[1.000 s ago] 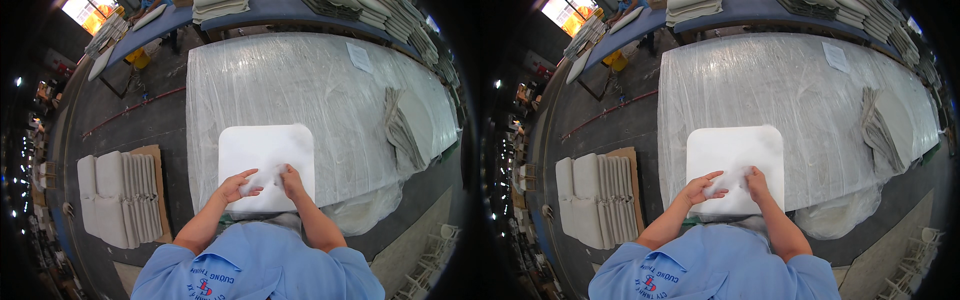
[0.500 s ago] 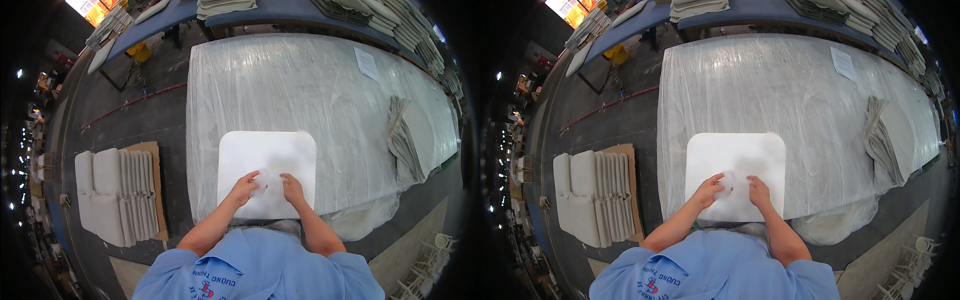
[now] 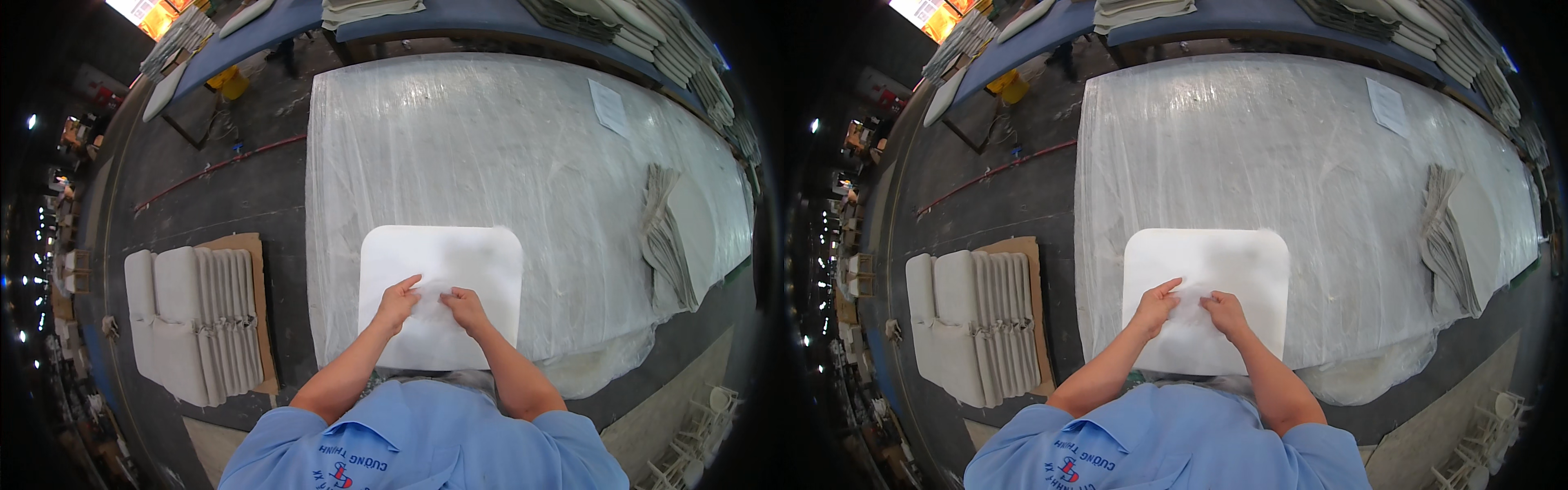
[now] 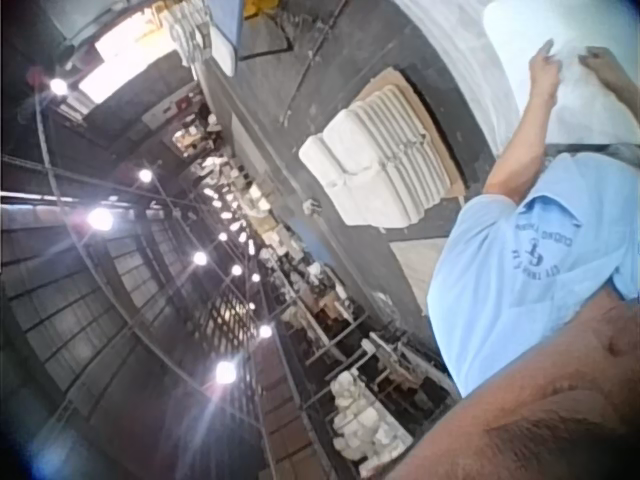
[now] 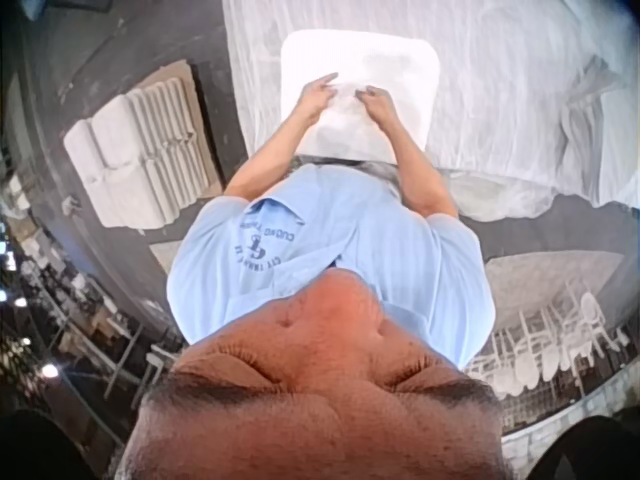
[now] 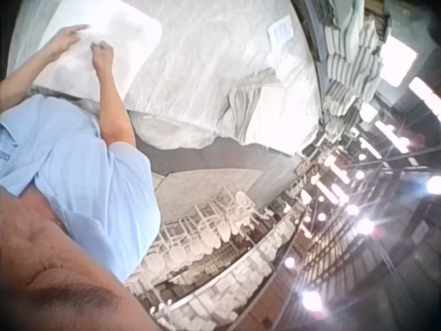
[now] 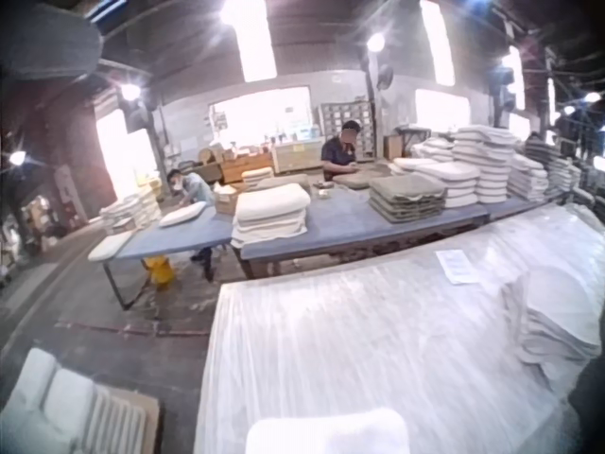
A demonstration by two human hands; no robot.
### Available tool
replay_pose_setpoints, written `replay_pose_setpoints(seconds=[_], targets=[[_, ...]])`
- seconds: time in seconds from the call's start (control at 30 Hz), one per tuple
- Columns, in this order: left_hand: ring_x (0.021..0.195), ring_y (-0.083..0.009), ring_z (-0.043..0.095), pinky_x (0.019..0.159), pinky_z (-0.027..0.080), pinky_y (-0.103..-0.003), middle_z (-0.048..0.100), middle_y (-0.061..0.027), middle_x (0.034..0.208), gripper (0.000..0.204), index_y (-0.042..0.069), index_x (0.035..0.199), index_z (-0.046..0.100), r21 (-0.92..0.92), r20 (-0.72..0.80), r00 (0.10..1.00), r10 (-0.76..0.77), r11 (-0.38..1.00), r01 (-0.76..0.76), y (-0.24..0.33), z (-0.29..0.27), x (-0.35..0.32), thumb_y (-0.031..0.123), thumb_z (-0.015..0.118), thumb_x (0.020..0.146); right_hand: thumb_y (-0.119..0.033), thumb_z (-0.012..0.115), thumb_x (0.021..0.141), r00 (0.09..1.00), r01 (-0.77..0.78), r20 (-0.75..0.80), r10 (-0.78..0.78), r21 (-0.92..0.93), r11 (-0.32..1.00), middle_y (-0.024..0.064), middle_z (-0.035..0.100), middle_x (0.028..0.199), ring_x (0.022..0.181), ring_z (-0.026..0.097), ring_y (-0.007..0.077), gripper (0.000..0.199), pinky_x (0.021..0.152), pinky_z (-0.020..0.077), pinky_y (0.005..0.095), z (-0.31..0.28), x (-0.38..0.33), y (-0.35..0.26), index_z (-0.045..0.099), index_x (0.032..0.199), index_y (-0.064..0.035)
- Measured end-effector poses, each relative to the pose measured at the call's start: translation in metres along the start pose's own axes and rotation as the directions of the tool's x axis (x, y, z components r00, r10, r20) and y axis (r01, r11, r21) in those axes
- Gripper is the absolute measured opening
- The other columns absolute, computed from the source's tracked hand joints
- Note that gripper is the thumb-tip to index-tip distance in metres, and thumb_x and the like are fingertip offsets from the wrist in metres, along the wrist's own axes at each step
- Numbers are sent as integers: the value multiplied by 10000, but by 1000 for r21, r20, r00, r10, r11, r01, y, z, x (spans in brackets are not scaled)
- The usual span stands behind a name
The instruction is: The person picks up a white cushion, places it on a table, and wraps it in a white sheet. The person folds the sheet around the cushion and smooths the edges to secure the wrapping.
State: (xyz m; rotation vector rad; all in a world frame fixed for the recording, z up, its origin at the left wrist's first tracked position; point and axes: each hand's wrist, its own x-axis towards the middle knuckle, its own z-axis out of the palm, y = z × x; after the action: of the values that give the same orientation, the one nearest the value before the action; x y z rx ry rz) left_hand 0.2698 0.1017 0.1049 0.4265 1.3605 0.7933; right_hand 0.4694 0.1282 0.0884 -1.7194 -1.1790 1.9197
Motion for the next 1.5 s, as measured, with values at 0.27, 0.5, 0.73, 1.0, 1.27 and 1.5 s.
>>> replay_pose_setpoints(seconds=[0.27,0.5,0.73,1.0,1.27,1.5], targets=[[856,-126,657,703,560,-290,694,-45,1056,324,33,1314,660,201,30,999,-36,979,29,32,-8,13,131,634,1006,-278,660,943,993,120,18,-119,-180,976,88,661,726,662,584,174,291,633,465,357,13,35,-20,706,874,1],[736,-160,663,616,536,-330,704,-51,856,215,9,1032,719,403,-97,991,93,914,-46,57,-56,59,209,646,1009,-306,674,934,981,196,51,-190,-311,930,85,640,714,664,571,162,335,627,461,343,33,74,-58,687,812,5],[922,-329,698,805,552,-411,724,-167,1040,212,27,1136,700,773,-308,704,640,600,-207,103,-85,77,91,572,978,-364,653,922,972,196,-24,-235,-470,861,212,724,873,821,690,348,390,763,522,447,85,142,-84,740,889,15],[1215,-352,637,1026,519,-413,676,-150,1292,364,56,1272,678,755,-3,680,734,447,-479,68,-61,73,-4,572,929,-367,623,930,990,101,-17,-138,-595,797,227,729,1084,1050,684,420,377,919,535,493,98,145,-100,747,996,-17],[1507,-355,331,1232,239,-555,397,-70,1623,516,151,1509,495,931,255,712,654,33,-363,49,-69,114,214,544,1000,-339,613,961,946,304,102,-308,-611,731,240,711,974,928,668,444,345,815,518,520,61,120,-63,708,914,-11],[1529,-443,221,1205,213,-631,270,-53,1685,569,268,1560,451,964,261,729,633,-125,-236,42,-70,113,367,529,1005,-443,604,990,935,263,19,-353,-706,658,198,720,1021,935,690,416,432,836,542,492,38,22,-10,638,1242,-93]])
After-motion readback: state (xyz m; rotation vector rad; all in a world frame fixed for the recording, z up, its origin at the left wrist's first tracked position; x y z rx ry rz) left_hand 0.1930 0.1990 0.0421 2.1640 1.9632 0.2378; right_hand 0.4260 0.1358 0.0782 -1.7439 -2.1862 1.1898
